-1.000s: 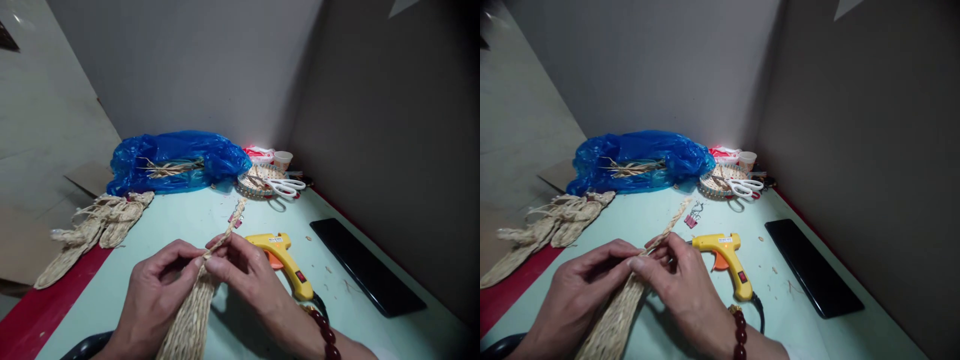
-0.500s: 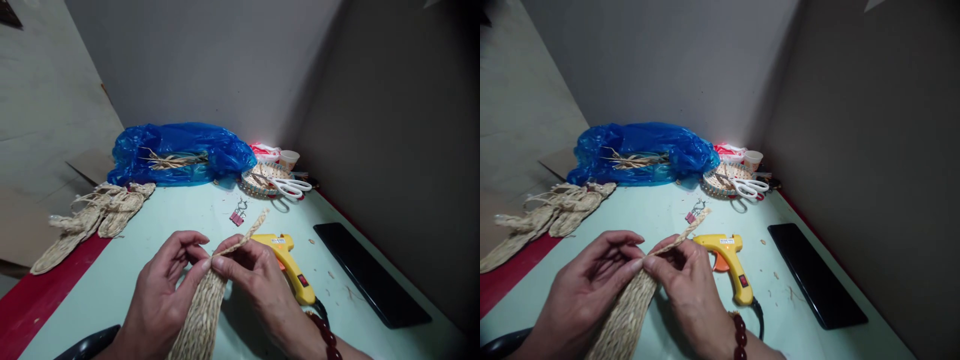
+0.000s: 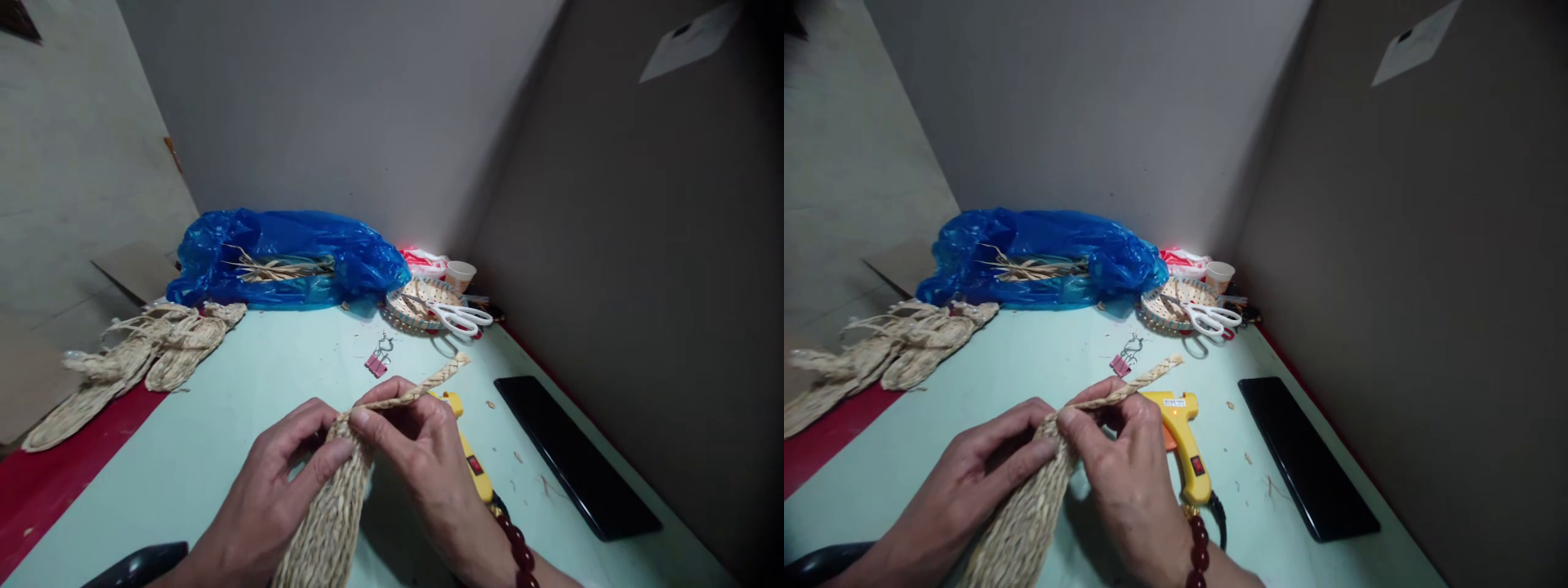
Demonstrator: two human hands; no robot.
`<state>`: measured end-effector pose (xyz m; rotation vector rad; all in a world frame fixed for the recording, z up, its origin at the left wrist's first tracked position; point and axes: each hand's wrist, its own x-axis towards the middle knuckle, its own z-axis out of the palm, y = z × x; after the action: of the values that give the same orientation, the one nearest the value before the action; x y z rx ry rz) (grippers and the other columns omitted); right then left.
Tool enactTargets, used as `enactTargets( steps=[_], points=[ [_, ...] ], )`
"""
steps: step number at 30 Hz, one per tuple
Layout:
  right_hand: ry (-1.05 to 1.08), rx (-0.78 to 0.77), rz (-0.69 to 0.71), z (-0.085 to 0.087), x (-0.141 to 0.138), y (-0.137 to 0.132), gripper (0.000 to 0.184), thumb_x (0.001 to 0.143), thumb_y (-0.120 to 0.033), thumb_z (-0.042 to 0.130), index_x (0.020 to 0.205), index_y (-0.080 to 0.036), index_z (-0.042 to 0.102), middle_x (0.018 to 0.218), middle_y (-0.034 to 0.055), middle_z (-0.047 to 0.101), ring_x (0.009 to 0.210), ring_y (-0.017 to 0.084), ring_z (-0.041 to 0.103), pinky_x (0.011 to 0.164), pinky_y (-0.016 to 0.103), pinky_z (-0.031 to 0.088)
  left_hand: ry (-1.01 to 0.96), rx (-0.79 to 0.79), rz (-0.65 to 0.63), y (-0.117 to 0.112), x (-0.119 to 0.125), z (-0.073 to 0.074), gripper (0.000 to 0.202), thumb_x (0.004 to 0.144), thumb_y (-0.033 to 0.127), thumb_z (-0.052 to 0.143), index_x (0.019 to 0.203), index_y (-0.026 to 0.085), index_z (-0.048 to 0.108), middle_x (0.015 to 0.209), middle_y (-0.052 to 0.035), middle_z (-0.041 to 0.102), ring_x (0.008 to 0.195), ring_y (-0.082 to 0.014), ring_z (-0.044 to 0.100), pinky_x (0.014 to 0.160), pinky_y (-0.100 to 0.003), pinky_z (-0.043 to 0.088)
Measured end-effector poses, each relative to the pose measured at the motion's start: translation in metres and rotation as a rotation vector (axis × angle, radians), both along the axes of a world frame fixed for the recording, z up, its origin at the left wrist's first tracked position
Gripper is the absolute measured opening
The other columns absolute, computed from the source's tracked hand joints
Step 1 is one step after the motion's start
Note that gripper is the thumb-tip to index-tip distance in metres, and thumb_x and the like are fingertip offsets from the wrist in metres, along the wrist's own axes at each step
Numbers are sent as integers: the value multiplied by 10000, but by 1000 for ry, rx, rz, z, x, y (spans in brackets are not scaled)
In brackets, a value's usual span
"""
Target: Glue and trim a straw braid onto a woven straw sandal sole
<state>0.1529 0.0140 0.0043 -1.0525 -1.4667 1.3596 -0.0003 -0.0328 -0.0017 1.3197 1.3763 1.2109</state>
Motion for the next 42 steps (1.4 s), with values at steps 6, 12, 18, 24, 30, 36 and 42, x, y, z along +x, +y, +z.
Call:
enactTargets(
  steps=[6, 12, 18, 24, 30, 36, 42],
  points=[
    [-45, 3, 27, 3, -5, -5, 144, 805, -332, 730, 746, -211, 679, 701, 10, 617, 693, 185, 556, 661, 308, 452, -41, -21, -37, 0, -1, -7, 286, 864, 435, 618, 691, 211, 657, 747, -4, 533, 732, -189, 520, 669, -280, 409],
    [115, -17, 97, 0, -4, 1, 168, 836, -326, 710, 771, -171, 709, 740, 23, 671, 735, 177, 585, 713, 297, 462, -268, -141, -42, 4, 0, -5, 234, 872, 376, 634, 735, 189, 656, 723, 16, 540, 696, -151, 488, 650, -251, 408],
    [182, -27, 119, 2, 5, 11, 314, 889, -385, 677, 1131, -186, 666, 1009, 44, 711, 854, 170, 608, 830, 312, 472, -596, -211, 101, 10, -2, -1, 160, 831, 349, 723, 849, 196, 681, 700, 31, 623, 678, -136, 595, 674, -227, 481],
    [285, -52, 81, -7, 8, 17, 209, 971, -342, 524, 874, -176, 607, 797, 21, 665, 676, 125, 540, 671, 255, 449, -599, -183, 191, 15, -4, 1, 200, 836, 352, 724, 933, 180, 691, 801, 2, 712, 740, -147, 634, 695, -223, 496],
    [226, -54, 102, -5, 12, 22, 362, 973, -460, 487, 722, -200, 497, 528, -66, 458, 470, 91, 408, 486, 225, 331, -543, -165, 237, 17, -8, -4, 279, 859, 335, 682, 1093, 187, 649, 1024, -37, 723, 960, -193, 637, 787, -241, 489],
    [41, 25, 132, -5, 13, 19, 454, 937, -487, 560, 597, -191, 505, 510, -51, 452, 505, 105, 401, 533, 256, 328, -506, -179, 166, 14, -11, -5, 220, 840, 309, 699, 1026, 200, 654, 893, 3, 702, 812, -155, 593, 743, -235, 470],
    [-255, 100, 211, -4, 5, 7, 192, 840, -337, 685, 965, -215, 605, 850, 3, 639, 751, 175, 556, 685, 298, 404, -497, -147, 51, 6, -3, -6, 184, 829, 329, 716, 987, 255, 658, 928, 20, 703, 906, -189, 636, 849, -286, 489]
  ],
)
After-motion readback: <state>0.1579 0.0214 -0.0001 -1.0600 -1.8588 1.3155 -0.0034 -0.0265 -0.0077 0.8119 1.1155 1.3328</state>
